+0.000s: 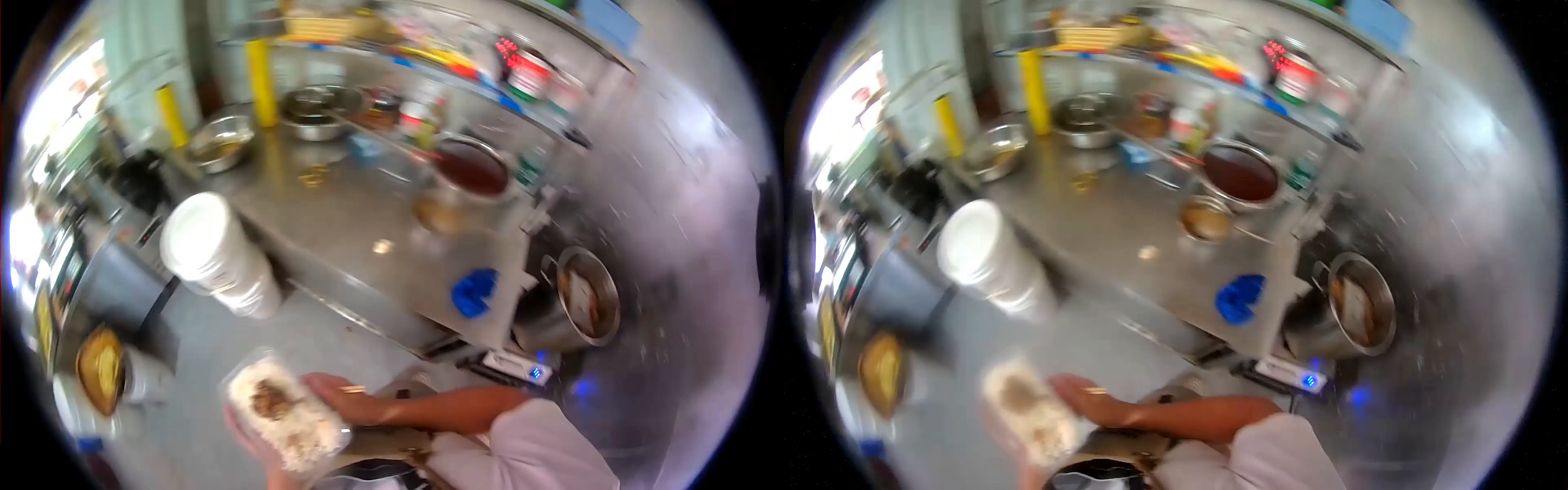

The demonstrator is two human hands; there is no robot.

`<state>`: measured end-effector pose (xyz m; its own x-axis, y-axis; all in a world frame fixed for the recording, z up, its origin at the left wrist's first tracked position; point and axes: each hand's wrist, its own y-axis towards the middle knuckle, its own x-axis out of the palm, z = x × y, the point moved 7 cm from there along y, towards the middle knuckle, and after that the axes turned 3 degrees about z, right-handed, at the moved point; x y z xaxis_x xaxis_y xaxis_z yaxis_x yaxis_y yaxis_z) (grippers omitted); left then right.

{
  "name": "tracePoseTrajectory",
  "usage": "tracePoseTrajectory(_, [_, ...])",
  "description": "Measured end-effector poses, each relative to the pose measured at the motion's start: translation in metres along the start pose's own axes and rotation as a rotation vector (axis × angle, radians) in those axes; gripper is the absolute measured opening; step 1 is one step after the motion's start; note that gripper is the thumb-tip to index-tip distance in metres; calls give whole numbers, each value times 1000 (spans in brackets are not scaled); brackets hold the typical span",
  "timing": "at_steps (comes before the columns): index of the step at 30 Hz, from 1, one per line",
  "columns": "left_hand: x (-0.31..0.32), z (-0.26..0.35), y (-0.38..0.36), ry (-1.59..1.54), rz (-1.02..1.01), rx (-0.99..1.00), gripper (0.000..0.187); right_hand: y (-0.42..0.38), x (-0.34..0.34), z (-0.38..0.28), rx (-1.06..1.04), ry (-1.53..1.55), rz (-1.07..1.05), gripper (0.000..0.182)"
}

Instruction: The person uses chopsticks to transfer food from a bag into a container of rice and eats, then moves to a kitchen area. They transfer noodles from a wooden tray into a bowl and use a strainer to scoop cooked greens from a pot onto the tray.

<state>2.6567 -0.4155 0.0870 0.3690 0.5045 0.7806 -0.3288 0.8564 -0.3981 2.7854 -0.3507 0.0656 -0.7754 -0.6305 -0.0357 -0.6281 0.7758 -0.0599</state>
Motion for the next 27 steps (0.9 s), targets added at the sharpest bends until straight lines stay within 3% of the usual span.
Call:
tracePoseTrajectory(1, [1, 6, -3, 130, -14, 106, 74, 1, 7, 0, 118, 133, -34, 49])
tracePoseTrajectory(2, [15, 13, -10, 256, -139, 293, 73, 4, 11, -5, 89, 255, -94, 50])
tracePoseTrajectory(4, [57, 11, -34, 500, -451, 808, 71, 0, 8, 0, 39, 309, -95, 51])
tracePoseTrajectory(8, [-7, -12, 13, -21, -141, -38, 68, -14, 2, 10, 213, 355, -44, 52])
tracePoseTrajectory(10, [16, -29, 6, 55, -108, 14, 66, -27, -16, 0, 202, 407, 15, 52])
tracePoseTrajectory(11, [17, -36, 9, 49, -185, -92, 65, -34, -28, -3, 194, 429, 49, 52])
tracePoseTrajectory(14, [20, -71, 15, 181, -265, -92, 64, -57, -63, 22, 133, 439, 144, 53])
tracePoseTrajectory(17, [11, -103, 15, 168, -103, -109, 64, -82, -98, 19, 184, 478, 143, 57])
tracePoseTrajectory(18, [34, -111, 10, 276, -261, -87, 61, -91, -113, 18, 217, 479, 126, 59])
tracePoseTrajectory(24, [137, -204, -50, 475, -150, 216, 58, -153, -204, 4, 95, 587, 153, 54])
tracePoseTrajectory(27, [161, -247, -57, 378, -188, 221, 62, -179, -253, 4, -34, 533, 123, 52])
